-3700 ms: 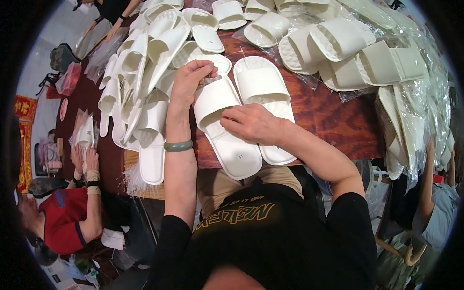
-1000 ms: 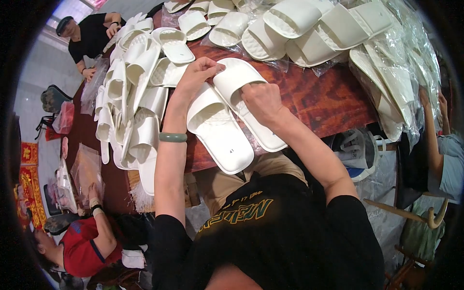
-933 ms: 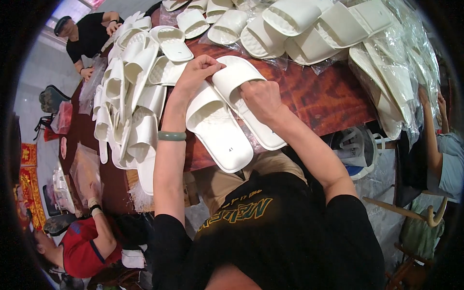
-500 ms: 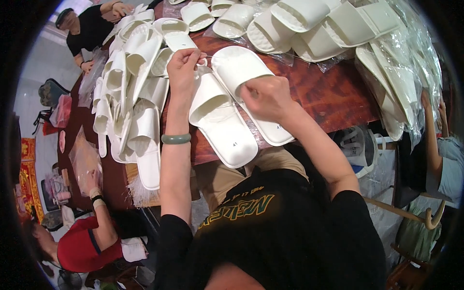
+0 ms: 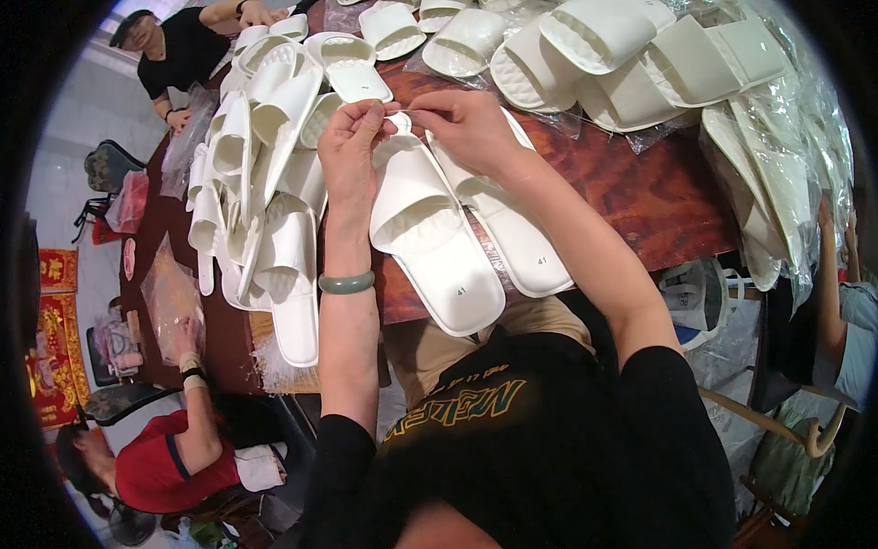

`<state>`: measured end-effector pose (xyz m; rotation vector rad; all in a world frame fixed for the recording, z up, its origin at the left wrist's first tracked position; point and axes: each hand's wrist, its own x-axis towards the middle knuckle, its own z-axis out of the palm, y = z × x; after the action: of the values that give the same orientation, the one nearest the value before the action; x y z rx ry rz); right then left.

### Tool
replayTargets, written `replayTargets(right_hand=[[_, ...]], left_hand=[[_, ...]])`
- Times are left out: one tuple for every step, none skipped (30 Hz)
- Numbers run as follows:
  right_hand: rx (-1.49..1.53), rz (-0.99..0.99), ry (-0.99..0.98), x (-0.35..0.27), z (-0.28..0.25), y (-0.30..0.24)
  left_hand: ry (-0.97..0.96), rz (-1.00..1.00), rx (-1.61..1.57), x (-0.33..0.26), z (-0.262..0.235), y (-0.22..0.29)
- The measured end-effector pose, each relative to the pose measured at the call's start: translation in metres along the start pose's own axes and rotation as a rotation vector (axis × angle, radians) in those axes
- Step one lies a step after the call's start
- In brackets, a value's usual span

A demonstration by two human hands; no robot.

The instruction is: Inspecting white slippers for quality and removing loose threads or imperfections.

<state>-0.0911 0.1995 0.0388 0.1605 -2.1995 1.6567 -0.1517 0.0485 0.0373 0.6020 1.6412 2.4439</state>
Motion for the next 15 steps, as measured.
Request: replayTargets(right_hand=[[0.054, 0.003, 0.043, -0.0027, -0.0010, 0.0013], [0.102, 0.036, 0.081, -0.0044, -0.0016, 0.0023], [0.112, 0.018, 0.094, -0.0054, -0.0014, 0.0029], [0.101, -0.041, 0.128, -0.0056, -0.0014, 0.0032], [0.089, -0.092, 0.165, -0.0053, -0.0010, 0.0032], [0.091, -0.097, 0.164, -0.0057, -0.0002, 0.0029], [0.107, -0.134, 0.164, -0.0065, 0.0007, 0.0025], [0.123, -0.171, 0.164, -0.0072, 0.0013, 0.0021], [0.125, -0.167, 0.168, -0.0077, 0.0013, 0.0017], [0.077, -0.170, 0.149, -0.0084, 0.0010, 0.0015], [0.036, -0.163, 0.119, -0.0090, 0.0002, 0.0013], [0.028, -0.171, 0.137, -0.0093, -0.0010, 0.0013], [-0.019, -0.147, 0.116, -0.0095, -0.0023, 0.0014], [-0.055, -0.120, 0.087, -0.0095, -0.0035, 0.0016], [-0.065, -0.121, 0.099, -0.0097, -0.0044, 0.0019]], left_hand=[[0.008, 0.004, -0.003, 0.0002, 0.0003, -0.0005], [0.015, 0.003, -0.002, 0.0002, 0.0006, -0.0012], [0.011, -0.006, -0.001, -0.0001, 0.0008, -0.0019], [0.012, -0.009, -0.016, 0.0001, 0.0008, -0.0024], [0.021, -0.012, -0.024, 0.0003, 0.0007, -0.0027], [0.014, -0.016, -0.029, 0.0003, 0.0006, -0.0028], [0.000, -0.019, -0.016, 0.0004, 0.0002, -0.0025], [0.010, -0.044, 0.013, 0.0003, -0.0001, -0.0022], [-0.016, -0.028, 0.000, 0.0000, -0.0002, -0.0019], [-0.035, -0.036, 0.008, -0.0004, -0.0002, -0.0015], [-0.054, -0.039, 0.016, -0.0008, 0.0000, -0.0013], [-0.059, -0.046, 0.016, -0.0011, 0.0004, -0.0012], [-0.078, -0.064, 0.004, -0.0015, 0.0008, -0.0011], [-0.083, -0.091, 0.002, -0.0017, 0.0011, -0.0010], [-0.100, -0.084, -0.007, -0.0021, 0.0014, -0.0009]])
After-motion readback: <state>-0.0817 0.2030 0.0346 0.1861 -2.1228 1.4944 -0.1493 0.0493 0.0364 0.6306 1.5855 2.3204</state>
